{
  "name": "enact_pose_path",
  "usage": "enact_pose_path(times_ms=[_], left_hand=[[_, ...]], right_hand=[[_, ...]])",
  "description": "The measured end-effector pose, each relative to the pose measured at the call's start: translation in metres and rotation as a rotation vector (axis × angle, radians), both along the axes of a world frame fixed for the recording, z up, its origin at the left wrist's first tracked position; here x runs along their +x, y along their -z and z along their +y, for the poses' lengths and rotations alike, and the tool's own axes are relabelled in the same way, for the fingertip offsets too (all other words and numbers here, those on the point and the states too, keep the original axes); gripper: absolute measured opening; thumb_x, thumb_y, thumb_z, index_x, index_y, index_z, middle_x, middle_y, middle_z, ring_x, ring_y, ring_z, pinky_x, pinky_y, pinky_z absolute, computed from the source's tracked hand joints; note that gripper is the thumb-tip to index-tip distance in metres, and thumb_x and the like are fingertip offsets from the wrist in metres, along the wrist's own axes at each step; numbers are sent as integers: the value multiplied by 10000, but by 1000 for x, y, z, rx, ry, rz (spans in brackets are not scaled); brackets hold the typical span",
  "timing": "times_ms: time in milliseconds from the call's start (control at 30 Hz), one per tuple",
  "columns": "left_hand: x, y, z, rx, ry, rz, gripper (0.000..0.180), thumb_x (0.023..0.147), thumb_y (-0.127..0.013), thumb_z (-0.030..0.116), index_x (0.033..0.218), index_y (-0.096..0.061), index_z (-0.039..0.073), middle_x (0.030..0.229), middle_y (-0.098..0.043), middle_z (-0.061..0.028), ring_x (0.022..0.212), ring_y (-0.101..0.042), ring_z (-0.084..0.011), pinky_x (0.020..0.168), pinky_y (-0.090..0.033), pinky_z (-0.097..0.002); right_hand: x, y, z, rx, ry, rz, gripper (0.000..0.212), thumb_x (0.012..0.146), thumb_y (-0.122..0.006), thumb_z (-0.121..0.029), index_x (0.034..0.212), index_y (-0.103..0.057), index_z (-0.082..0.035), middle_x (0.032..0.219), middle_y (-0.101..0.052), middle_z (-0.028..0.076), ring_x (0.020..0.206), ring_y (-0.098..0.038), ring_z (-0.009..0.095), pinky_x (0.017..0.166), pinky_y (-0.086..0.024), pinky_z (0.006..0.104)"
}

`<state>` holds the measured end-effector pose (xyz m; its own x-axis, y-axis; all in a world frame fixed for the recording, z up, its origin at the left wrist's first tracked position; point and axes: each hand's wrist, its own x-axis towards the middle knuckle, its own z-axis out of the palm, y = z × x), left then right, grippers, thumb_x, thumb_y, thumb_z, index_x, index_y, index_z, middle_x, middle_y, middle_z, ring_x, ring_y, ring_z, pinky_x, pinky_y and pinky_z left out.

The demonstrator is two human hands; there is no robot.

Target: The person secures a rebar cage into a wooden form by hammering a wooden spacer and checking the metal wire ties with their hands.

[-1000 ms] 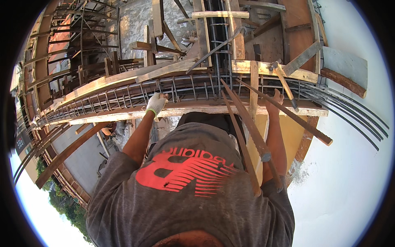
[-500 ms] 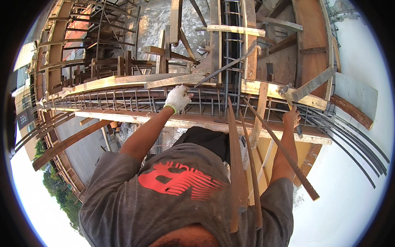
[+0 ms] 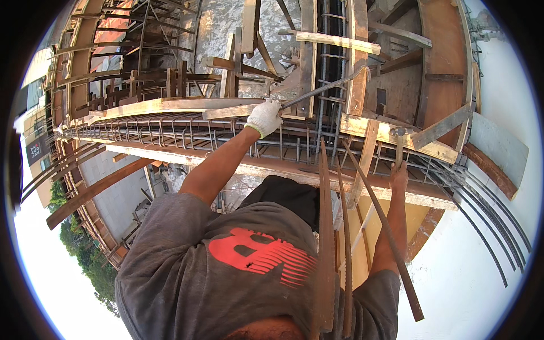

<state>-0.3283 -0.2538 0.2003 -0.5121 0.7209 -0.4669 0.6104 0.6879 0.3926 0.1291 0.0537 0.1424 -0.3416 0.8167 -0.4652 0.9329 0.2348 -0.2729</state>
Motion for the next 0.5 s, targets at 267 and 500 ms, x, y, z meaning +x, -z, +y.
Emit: enact_pose_path(times_ms=[267, 500], left_hand=[[-10, 1, 11, -15, -10, 119, 275, 874, -646, 300, 1004, -682, 60, 996, -695, -219, 959, -676, -406, 846, -530, -503], [-57, 13, 84, 51, 89, 102, 374, 937, -615, 422, 1050, -698, 75, 1029, -709, -197, 1005, -684, -383, 837, -522, -527]], right_hand=[[1, 26, -13, -36, 11, 33, 450, 1009, -585, -339, 1319, -455, -40, 1091, -645, 314, 1045, -601, 538, 864, -471, 559], [-2, 16, 3, -143, -7, -44, 446, 1002, -588, -343, 1305, -455, -44, 1063, -642, 302, 996, -612, 530, 848, -473, 526]])
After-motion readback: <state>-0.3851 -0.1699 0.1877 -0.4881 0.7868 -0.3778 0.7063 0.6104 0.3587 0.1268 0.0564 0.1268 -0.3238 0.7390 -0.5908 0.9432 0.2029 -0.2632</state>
